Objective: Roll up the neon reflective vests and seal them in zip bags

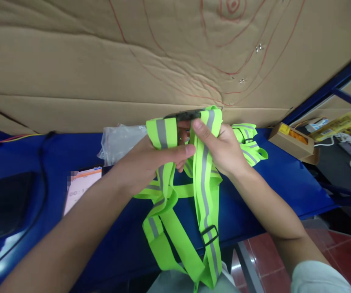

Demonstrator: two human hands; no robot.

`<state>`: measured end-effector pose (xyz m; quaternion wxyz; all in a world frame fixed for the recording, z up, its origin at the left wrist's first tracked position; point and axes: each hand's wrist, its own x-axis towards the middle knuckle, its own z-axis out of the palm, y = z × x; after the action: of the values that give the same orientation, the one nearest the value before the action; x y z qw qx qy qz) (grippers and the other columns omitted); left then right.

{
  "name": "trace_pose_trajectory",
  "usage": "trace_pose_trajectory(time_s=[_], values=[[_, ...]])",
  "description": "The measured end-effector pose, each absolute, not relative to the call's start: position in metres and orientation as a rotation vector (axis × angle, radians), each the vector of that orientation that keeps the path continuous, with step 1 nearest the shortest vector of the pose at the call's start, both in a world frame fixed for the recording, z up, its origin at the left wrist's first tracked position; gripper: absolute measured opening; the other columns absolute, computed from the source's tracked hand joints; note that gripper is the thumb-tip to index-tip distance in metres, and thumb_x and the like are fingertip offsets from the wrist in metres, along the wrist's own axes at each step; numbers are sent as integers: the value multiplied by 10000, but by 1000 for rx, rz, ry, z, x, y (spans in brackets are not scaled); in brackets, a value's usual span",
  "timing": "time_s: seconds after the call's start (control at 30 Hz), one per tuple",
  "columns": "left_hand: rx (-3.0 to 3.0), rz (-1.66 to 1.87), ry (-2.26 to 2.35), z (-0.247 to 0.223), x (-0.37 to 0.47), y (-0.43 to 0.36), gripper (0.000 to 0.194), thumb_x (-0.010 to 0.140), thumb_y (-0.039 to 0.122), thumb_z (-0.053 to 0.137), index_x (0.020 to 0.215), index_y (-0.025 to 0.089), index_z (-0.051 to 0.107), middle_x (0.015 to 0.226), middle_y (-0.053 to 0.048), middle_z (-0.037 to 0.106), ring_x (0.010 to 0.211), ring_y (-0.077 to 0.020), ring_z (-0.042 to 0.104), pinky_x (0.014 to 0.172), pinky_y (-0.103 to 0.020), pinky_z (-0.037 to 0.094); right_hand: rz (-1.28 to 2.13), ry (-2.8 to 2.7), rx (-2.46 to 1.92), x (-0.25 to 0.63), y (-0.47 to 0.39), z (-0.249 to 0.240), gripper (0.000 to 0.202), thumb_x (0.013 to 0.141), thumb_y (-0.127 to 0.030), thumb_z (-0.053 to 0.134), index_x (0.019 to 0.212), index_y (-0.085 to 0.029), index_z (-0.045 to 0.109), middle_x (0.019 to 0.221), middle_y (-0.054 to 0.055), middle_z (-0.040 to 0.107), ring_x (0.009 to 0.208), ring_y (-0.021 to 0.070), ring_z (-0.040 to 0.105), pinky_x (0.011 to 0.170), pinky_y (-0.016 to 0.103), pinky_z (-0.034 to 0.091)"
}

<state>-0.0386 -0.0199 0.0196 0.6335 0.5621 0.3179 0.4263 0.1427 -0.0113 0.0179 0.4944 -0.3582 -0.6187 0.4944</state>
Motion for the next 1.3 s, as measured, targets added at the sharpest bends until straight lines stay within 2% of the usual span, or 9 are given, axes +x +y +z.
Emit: trace_pose_trajectory(time_s=[0.13, 0.3, 0.53, 0.77, 0.87, 0.93, 1.0, 1.07, 1.3], values=[[1607, 1233, 977, 13, -31, -22, 125, 839, 385, 830, 916, 299, 784, 881, 34, 769, 824, -206, 679, 808, -365, 555, 1225, -1566, -755, 140, -10, 14, 413, 943, -625, 652, 1020, -247, 802, 881, -12, 779, 931, 169, 762, 869, 315, 647], [1764, 1331, 956, 11, -24, -26, 127, 920, 386, 750, 1039, 377, 793, 1075, 73, 797, 1249, -288, 642, 1164, -484, 444, 1169, -1620, -761, 141, -8, 11, 459, 946, -665, 614, 1050, -256, 793, 1117, 7, 785, 1144, 197, 723, 985, 339, 616], [1449, 1216, 784, -1, -31, -19, 244, 901, 310, 784, 1141, 349, 762, 1237, 94, 764, 1240, -226, 663, 1139, -403, 495, 930, -1890, -860, 151, -4, 19, 509, 941, -696, 594, 873, -222, 765, 812, -7, 721, 807, 147, 678, 692, 249, 545], [1159, 1015, 760, -10, -20, -20, 397, 792, 363, 879, 1156, 242, 773, 1273, -45, 768, 1259, -295, 683, 1089, -426, 548, 356, -2099, -1202, 168, -21, 44, 630, 827, -678, 753, 487, -181, 567, 438, -39, 385, 517, 92, 460, 521, 258, 362], [1107, 1101, 761, -7, -20, -20, 356, 835, 328, 844, 1175, 252, 769, 1304, -39, 755, 1272, -284, 681, 1086, -413, 555, 153, -1991, -1208, 175, -25, 51, 522, 883, -631, 724, 613, -185, 695, 539, 0, 578, 599, 129, 590, 604, 269, 454], [1125, 1156, 764, -4, -22, -20, 361, 848, 298, 831, 1202, 276, 762, 1321, -23, 747, 1289, -267, 673, 1104, -402, 545, 85, -1980, -1148, 181, -25, 56, 385, 911, -583, 721, 912, -206, 800, 863, 48, 766, 814, 188, 709, 756, 297, 536], [1199, 1125, 760, -4, -25, -20, 389, 835, 311, 843, 1215, 294, 759, 1342, -15, 737, 1305, -266, 661, 1124, -403, 530, 114, -2093, -1044, 185, -23, 59, 473, 915, -537, 741, 1272, -226, 738, 1281, 78, 741, 1133, 250, 709, 962, 336, 545], [1310, 1042, 786, -6, -25, -21, 400, 815, 356, 858, 1200, 298, 764, 1334, -15, 740, 1300, -283, 660, 1121, -423, 528, 224, -2273, -958, 186, -21, 59, 582, 928, -514, 736, 1430, -236, 640, 1451, 74, 657, 1297, 273, 650, 1075, 362, 511], [1161, 821, 747, -15, -15, -27, 355, 759, 413, 886, 1061, 254, 790, 1136, -59, 806, 1128, -330, 748, 954, -452, 613, 313, -2261, -984, 168, -17, 41, 336, 976, -510, 671, 1112, -238, 816, 1082, 44, 809, 971, 229, 757, 870, 324, 539]])
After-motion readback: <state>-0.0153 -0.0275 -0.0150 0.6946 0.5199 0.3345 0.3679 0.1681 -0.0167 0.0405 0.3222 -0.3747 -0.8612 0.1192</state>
